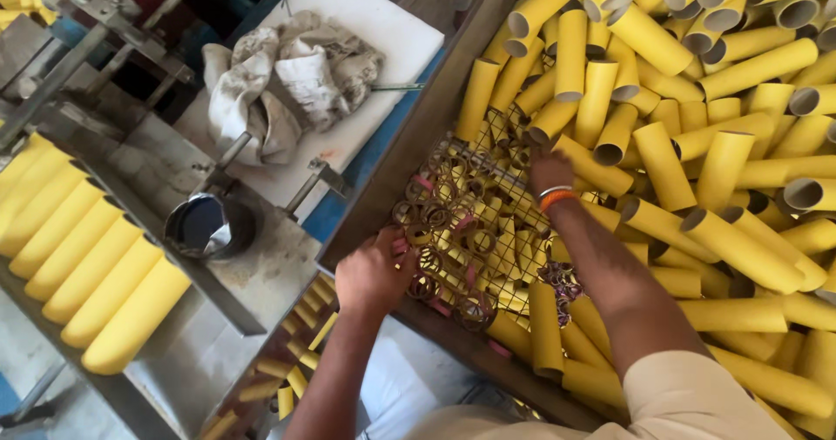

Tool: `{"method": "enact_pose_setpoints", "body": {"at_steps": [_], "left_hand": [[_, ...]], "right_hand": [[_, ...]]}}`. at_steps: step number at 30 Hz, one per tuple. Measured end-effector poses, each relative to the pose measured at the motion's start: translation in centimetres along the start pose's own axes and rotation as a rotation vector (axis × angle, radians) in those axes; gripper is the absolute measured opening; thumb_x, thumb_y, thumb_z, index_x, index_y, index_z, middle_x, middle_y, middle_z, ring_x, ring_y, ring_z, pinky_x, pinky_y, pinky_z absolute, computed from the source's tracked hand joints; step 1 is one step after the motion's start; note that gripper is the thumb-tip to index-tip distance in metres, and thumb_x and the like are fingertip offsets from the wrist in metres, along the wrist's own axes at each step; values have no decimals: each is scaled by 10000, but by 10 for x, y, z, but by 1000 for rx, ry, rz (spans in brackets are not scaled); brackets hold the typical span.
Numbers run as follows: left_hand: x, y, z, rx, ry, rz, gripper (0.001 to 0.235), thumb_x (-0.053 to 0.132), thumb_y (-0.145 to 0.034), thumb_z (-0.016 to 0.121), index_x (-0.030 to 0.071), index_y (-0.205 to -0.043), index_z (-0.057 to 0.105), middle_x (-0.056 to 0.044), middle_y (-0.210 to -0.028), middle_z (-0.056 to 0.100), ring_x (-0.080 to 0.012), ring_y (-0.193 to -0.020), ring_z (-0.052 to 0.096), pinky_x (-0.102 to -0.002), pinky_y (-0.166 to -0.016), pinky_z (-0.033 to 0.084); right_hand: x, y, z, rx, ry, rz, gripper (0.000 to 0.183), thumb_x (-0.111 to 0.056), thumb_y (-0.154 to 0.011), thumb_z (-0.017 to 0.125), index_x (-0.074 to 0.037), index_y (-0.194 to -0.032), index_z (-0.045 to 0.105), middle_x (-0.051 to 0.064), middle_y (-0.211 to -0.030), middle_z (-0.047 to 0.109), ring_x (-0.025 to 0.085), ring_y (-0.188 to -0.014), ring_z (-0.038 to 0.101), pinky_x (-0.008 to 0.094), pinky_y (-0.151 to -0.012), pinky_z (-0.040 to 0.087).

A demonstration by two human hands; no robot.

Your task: The person repeatedly picks yellow cylindrical objects from a pile and places them onto a conveyor belt. The person handles the cylinders one at a time, moving them from a large bin to the machine's feed area.

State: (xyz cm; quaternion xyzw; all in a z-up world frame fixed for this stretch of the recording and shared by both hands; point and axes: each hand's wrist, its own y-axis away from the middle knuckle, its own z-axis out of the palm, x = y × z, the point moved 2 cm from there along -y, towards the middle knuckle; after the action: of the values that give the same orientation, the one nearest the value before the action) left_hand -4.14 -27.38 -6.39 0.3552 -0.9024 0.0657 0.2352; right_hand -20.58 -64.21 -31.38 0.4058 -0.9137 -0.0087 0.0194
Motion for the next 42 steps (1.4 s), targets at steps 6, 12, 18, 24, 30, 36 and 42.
{"method": "enact_pose_setpoints", "body": {"at_steps": [6,12,18,24,30,36,42], "left_hand": [[4,-1,0,11,-56,-30,371,432,-814,735,212,-1112,707,-93,-895,747,-355,-716,727,-489,-623,588],[0,-3,8,-38,-123,-54,332,466,-867,706,165,-1003,675,-112,-863,730,-343,-709,731,-487,-635,594],[-3,2,8,24,25,-15,336,408,-839,709,119,-1007,674,-132,-844,733,-351,-732,725,-502,-651,584],[-4,-2,14,-63,13,-36,384,451,-879,689,87,-995,656,-159,-898,732,-361,-801,724,-501,-733,581],[-6,3,18,48,117,58,397,461,-888,676,97,-1046,680,-153,-971,738,-361,-861,725,-495,-759,575],[-19,23,-25,229,595,332,586,524,-920,680,82,-1300,624,-155,-1277,661,-366,-1205,623,-466,-1025,500],[-51,96,-111,588,324,395,844,637,-762,768,69,-1356,577,-219,-1438,507,-404,-1358,484,-556,-1198,347]], "right_hand": [[34,-35,31,-251,513,-340,493,-524,-986,569,-82,-1095,758,141,-1197,715,344,-1155,651,537,-1117,417],[33,-54,45,-112,332,-403,218,-225,-916,595,-130,-1033,752,209,-1245,682,379,-1020,691,578,-888,520],[35,-84,10,-65,269,-206,290,-156,-943,559,-94,-1211,650,180,-1097,753,374,-997,732,555,-905,542],[63,-106,-57,-139,468,-177,256,-80,-984,577,-78,-1175,746,162,-1158,775,302,-1047,759,449,-916,600],[16,-74,-126,-434,-374,0,414,-146,-916,750,-73,-1320,692,161,-1251,743,305,-1140,721,411,-1040,525],[-77,8,-264,-286,-507,-153,421,-109,-957,672,-104,-1374,612,119,-1253,718,260,-1092,695,416,-914,553],[-191,52,-340,10,-1357,-528,379,17,-1005,660,15,-1374,572,159,-1283,674,161,-1139,677,287,-1005,557]]}}
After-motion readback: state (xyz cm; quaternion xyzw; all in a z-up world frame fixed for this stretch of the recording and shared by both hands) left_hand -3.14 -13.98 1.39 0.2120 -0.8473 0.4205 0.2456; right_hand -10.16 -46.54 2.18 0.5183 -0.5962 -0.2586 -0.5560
